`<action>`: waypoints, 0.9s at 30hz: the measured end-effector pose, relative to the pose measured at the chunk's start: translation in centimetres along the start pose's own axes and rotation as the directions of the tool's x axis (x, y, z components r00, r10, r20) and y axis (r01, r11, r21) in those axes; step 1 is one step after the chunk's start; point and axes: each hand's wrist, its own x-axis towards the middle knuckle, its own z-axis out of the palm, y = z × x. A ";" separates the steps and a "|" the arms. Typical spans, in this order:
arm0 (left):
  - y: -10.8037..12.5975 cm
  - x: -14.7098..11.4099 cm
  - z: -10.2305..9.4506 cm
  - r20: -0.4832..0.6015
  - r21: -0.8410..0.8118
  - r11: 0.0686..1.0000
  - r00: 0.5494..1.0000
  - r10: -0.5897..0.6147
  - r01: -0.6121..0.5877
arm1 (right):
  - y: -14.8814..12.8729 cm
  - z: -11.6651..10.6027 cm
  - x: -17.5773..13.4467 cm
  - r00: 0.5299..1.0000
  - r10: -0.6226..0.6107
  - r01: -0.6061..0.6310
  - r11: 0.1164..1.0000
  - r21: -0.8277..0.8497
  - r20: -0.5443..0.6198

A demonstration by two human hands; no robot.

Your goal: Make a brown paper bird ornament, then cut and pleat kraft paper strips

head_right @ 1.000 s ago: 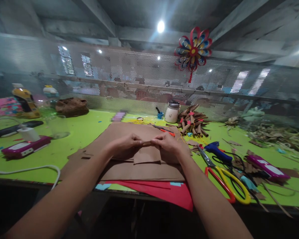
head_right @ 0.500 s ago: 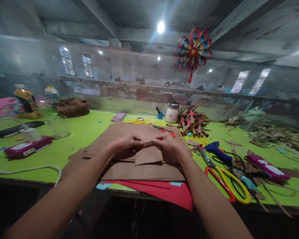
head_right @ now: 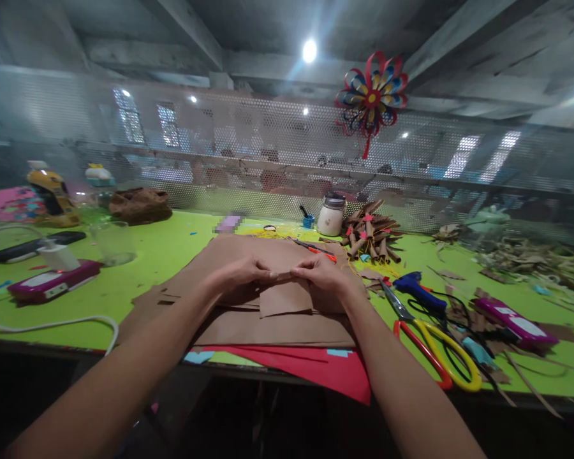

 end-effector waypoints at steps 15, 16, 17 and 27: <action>1.2 -0.1 1.0 -0.038 0.179 0.970 0.985 0.171 -0.161 | -0.1 -0.5 -0.3 0.998 -0.020 0.024 0.996 -0.080 0.052; 1.1 0.0 1.0 -0.036 0.193 0.966 0.982 0.183 -0.173 | -0.2 -0.4 -0.3 0.997 -0.027 0.034 0.994 -0.107 0.068; 1.0 0.0 1.0 -0.035 0.206 0.961 0.981 0.193 -0.182 | -0.3 -0.3 -0.3 0.996 -0.032 0.042 0.991 -0.127 0.083; 1.6 -0.3 1.8 -0.011 0.281 0.939 0.978 0.210 -0.198 | 0.5 0.0 0.4 0.999 -0.017 0.025 0.972 -0.233 0.038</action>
